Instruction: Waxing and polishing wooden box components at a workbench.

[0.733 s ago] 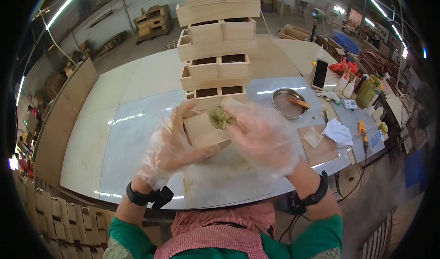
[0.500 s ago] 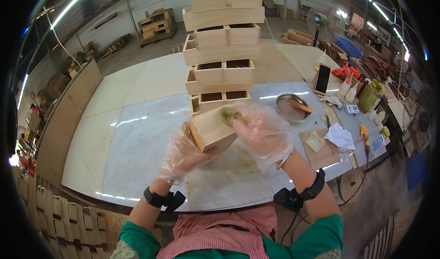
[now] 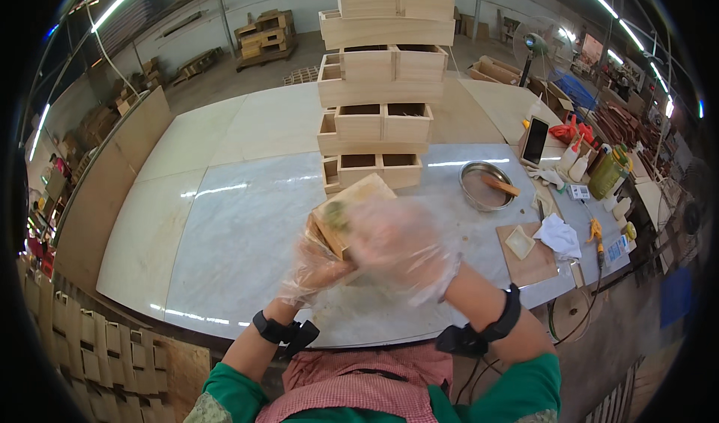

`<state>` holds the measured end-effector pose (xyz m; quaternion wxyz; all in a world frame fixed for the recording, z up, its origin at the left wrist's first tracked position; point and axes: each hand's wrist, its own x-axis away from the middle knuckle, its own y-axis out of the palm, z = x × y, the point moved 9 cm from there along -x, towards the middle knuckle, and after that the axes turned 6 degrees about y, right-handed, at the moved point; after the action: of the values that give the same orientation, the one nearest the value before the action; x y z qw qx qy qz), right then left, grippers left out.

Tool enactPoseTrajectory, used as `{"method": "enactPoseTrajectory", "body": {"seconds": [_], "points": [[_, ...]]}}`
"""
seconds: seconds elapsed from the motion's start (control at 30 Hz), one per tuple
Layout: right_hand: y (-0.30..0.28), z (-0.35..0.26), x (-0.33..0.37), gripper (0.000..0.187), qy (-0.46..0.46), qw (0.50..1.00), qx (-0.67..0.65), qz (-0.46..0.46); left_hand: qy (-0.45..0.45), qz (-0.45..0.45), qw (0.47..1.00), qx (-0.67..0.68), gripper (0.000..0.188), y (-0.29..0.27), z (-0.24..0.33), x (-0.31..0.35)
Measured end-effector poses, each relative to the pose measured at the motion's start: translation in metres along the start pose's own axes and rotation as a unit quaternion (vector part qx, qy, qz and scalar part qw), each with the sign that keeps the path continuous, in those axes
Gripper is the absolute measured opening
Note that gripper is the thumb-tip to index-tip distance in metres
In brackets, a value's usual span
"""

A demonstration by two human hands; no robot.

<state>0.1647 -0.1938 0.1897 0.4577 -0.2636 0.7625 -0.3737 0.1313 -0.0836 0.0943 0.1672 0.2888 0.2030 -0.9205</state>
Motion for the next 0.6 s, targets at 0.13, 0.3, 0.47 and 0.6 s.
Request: {"method": "enactPoseTrajectory", "body": {"seconds": [0.13,0.3,0.47,0.6], "points": [[0.016,-0.028,-0.031,0.025,-0.071,0.997,-0.016,-0.029,-0.041,-0.055,0.994,0.091,0.069,0.011,-0.008,0.001],[0.018,0.005,-0.049,0.02,-0.054,0.996,0.071,0.007,-0.047,0.009,0.994,0.096,0.065,-0.008,-0.007,-0.006],[0.02,-0.039,-0.034,0.018,-0.081,0.996,-0.006,-0.047,-0.047,0.003,0.99,0.133,0.068,-0.006,-0.015,-0.002],[0.011,-0.022,-0.045,0.019,-0.189,0.979,0.037,0.073,-0.058,0.011,0.982,0.177,0.068,-0.004,-0.019,-0.005]]}}
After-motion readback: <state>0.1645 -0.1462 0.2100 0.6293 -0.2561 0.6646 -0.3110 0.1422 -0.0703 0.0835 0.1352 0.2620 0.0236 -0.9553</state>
